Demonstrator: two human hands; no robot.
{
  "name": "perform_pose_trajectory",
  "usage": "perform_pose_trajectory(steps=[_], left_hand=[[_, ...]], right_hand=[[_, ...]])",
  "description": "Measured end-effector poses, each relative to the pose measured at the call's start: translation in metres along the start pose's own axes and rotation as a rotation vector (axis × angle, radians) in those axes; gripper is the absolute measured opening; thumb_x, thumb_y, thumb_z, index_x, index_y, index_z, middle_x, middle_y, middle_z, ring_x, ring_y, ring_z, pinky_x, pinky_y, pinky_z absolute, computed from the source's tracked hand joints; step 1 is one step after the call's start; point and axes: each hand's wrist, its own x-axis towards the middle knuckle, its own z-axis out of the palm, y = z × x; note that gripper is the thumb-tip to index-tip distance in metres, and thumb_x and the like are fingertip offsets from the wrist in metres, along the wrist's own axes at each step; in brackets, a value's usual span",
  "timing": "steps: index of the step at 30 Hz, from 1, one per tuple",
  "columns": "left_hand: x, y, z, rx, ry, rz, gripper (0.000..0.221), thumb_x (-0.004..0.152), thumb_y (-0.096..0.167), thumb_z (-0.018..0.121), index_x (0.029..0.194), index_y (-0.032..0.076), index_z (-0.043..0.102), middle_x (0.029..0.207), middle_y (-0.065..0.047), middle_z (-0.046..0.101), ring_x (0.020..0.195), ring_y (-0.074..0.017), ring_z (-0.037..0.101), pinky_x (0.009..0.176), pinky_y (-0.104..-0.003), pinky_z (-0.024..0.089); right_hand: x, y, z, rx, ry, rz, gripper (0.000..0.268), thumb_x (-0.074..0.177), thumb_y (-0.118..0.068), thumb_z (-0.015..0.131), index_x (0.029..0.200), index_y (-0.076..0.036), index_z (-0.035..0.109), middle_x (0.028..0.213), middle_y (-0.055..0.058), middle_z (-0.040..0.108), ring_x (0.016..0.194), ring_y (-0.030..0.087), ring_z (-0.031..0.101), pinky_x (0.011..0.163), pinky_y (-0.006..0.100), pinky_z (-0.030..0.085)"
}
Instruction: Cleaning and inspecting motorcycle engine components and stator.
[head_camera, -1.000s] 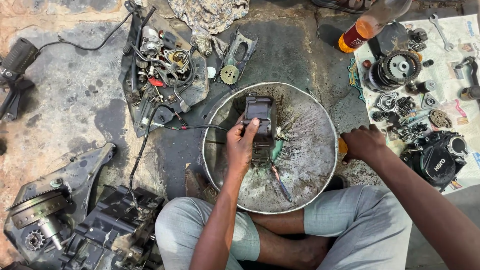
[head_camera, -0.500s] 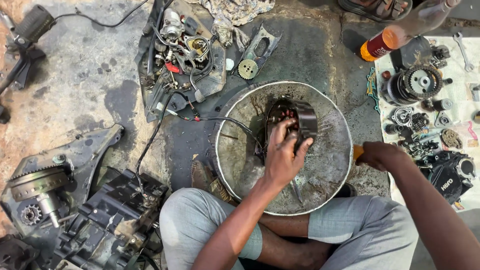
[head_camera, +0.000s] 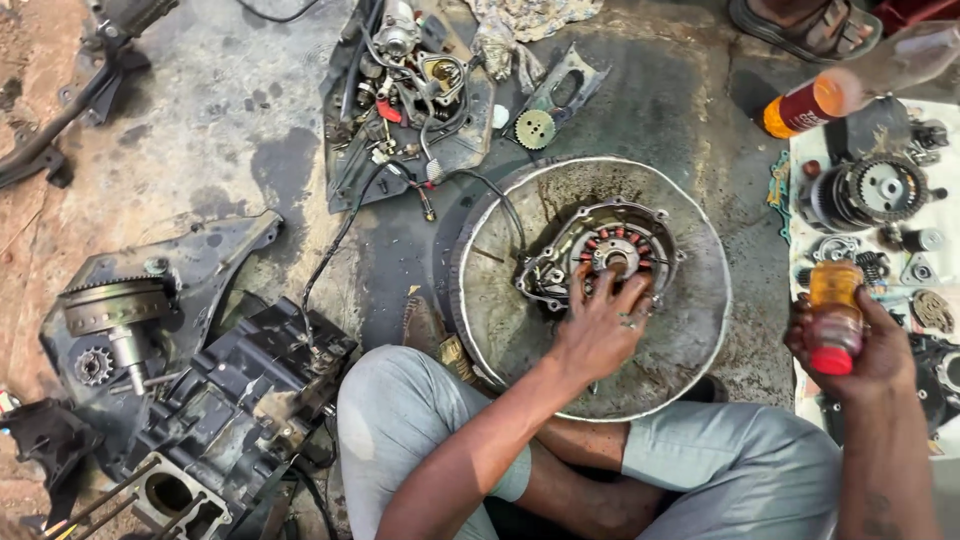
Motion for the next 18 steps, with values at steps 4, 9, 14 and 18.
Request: perform_pose_trajectory(steps=[4,9,14,18], left_hand=[[0.001,-0.006,-0.013,-0.03,0.083,-0.063,0.028,0.091,0.007,0.064,0.118,0.003,0.072,0.148,-0.015,0.043,0.139,-0.0432,0.041,0.109,-0.084,0.019],[0.003,-0.002,-0.034,-0.195,0.05,-0.141,0.027,0.095,0.023,0.072,0.1,-0.004,0.074,0.141,-0.019,0.047,0.137,-0.0369,0.043,0.121,-0.064,0.028],[0.004,0.012,-0.048,-0.15,0.251,-0.143,0.024,0.096,0.015,0.068,0.11,-0.004,0.073,0.121,-0.022,0.058,0.112,-0.0325,0.058,0.097,-0.051,0.049],[0.011,0.016,-0.045,-0.61,0.451,-0.359,0.024,0.103,0.012,0.057,0.119,0.003,0.073,0.1,-0.011,0.075,0.075,-0.0148,0.067,0.066,-0.03,0.053]], right_hand=[[-0.032,0.026,0.117,0.349,0.008,-0.104,0.053,0.104,-0.035,0.073,0.144,-0.004,0.058,0.117,0.021,0.066,0.106,0.035,0.064,0.093,0.05,0.055],[-0.071,0.046,0.205,0.453,-0.047,-0.337,0.057,0.089,-0.011,0.078,0.14,-0.003,0.054,0.119,0.021,0.064,0.119,0.037,0.064,0.114,0.052,0.053],[-0.108,0.06,0.25,0.292,-0.239,-0.54,0.053,0.089,0.001,0.077,0.136,-0.002,0.052,0.123,0.018,0.064,0.124,0.035,0.064,0.118,0.055,0.054],[-0.136,0.066,0.28,0.18,-0.283,-0.694,0.052,0.088,0.008,0.078,0.133,-0.001,0.052,0.124,0.018,0.066,0.121,0.034,0.067,0.112,0.054,0.057]])
